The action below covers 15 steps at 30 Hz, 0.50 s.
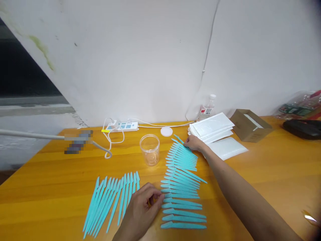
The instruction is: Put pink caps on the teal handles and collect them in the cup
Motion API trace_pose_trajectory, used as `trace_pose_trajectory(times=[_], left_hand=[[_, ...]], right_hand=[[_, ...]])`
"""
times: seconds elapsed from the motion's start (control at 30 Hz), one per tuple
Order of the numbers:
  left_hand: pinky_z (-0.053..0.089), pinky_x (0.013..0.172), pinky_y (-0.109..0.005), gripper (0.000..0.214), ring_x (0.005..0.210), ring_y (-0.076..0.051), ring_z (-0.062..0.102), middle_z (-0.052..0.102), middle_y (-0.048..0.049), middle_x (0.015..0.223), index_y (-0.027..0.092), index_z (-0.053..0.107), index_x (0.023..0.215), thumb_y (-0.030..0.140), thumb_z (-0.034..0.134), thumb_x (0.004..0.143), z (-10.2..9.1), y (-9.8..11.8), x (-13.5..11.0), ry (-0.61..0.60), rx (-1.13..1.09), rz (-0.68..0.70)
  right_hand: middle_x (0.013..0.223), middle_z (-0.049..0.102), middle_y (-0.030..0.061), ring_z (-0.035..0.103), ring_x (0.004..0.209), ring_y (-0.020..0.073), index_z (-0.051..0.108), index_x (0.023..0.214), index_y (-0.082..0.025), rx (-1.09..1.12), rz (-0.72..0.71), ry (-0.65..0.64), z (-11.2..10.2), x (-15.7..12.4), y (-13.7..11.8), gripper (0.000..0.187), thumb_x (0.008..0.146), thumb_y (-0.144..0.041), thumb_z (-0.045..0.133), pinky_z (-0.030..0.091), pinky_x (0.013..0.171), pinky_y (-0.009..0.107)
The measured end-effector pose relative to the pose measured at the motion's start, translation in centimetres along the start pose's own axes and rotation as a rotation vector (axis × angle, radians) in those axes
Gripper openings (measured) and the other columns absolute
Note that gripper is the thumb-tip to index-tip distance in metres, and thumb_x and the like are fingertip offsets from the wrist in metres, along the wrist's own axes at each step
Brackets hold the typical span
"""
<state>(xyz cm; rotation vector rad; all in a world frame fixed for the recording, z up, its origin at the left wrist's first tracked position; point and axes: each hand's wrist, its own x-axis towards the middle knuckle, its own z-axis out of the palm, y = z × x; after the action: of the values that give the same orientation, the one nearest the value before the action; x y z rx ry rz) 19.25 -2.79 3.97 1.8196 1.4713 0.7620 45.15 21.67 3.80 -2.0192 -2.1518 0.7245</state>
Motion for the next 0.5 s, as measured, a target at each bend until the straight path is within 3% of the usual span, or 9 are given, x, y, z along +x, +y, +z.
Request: trace_pose_trajectory(times=[0.1,0.23,0.3,0.37,0.43,0.5], left_hand=[[0.041,0.065,-0.025,0.027,0.07,-0.014,0.056,0.059,-0.0017,0.075,0.022,0.064,0.079,0.039,0.052,0.095,-0.4,-0.3,-0.2,0.005,-0.004,-0.012],[0.041,0.065,-0.025,0.028,0.069,-0.014,0.056,0.059,-0.0018,0.074,0.022,0.064,0.078,0.039,0.051,0.095,-1.5,-1.1,-0.3,0.067,-0.003,-0.029],[0.041,0.064,-0.025,0.028,0.069,-0.014,0.056,0.059,-0.002,0.074,0.022,0.064,0.077,0.039,0.052,0.095,-1.8,-1.2,-0.1,0.08,0.002,-0.03],[0.041,0.064,-0.025,0.028,0.068,-0.015,0.056,0.06,-0.0021,0.074,0.022,0.064,0.076,0.039,0.052,0.095,-1.7,-0.9,0.0,0.073,0.006,-0.019],[0.042,0.064,-0.025,0.027,0.068,-0.014,0.056,0.06,-0.002,0.073,0.022,0.065,0.076,0.037,0.053,0.094,-1.2,-0.5,0.1,0.052,0.002,-0.001],[0.042,0.063,-0.024,0.024,0.069,-0.014,0.057,0.061,-0.0023,0.074,0.022,0.065,0.076,0.035,0.053,0.094,-0.5,0.0,0.0,0.023,-0.015,0.019]], right_hand=[[0.078,0.072,0.0081,0.065,0.073,0.0173,0.07,0.076,-0.012,0.02,-0.086,0.088,-1.5,-1.5,-0.6,0.015,0.081,-0.021,0.059,0.043,0.064,0.023],[0.088,0.072,0.0042,0.062,0.078,0.0147,0.067,0.096,-0.017,0.096,-0.279,0.177,-6.4,-5.9,-3.1,0.027,0.092,-0.035,0.048,0.044,0.067,0.021],[0.083,0.071,0.0022,0.062,0.072,0.0144,0.069,0.097,-0.019,0.162,-0.487,0.146,-9.2,-8.4,-5.5,0.029,0.092,-0.04,0.05,0.043,0.063,0.022],[0.076,0.071,0.0,0.06,0.065,0.0136,0.073,0.093,-0.021,0.082,-0.616,0.141,-11.1,-9.9,-8.6,0.024,0.089,-0.036,0.055,0.041,0.058,0.022],[0.075,0.073,-0.0008,0.062,0.064,0.0136,0.076,0.088,-0.022,-0.023,-0.701,0.141,-11.5,-10.0,-11.9,0.017,0.085,-0.027,0.061,0.04,0.059,0.022],[0.077,0.074,-0.0002,0.064,0.066,0.0148,0.078,0.083,-0.022,-0.139,-0.731,0.107,-10.7,-8.9,-15.0,0.014,0.079,-0.02,0.064,0.041,0.06,0.023]])
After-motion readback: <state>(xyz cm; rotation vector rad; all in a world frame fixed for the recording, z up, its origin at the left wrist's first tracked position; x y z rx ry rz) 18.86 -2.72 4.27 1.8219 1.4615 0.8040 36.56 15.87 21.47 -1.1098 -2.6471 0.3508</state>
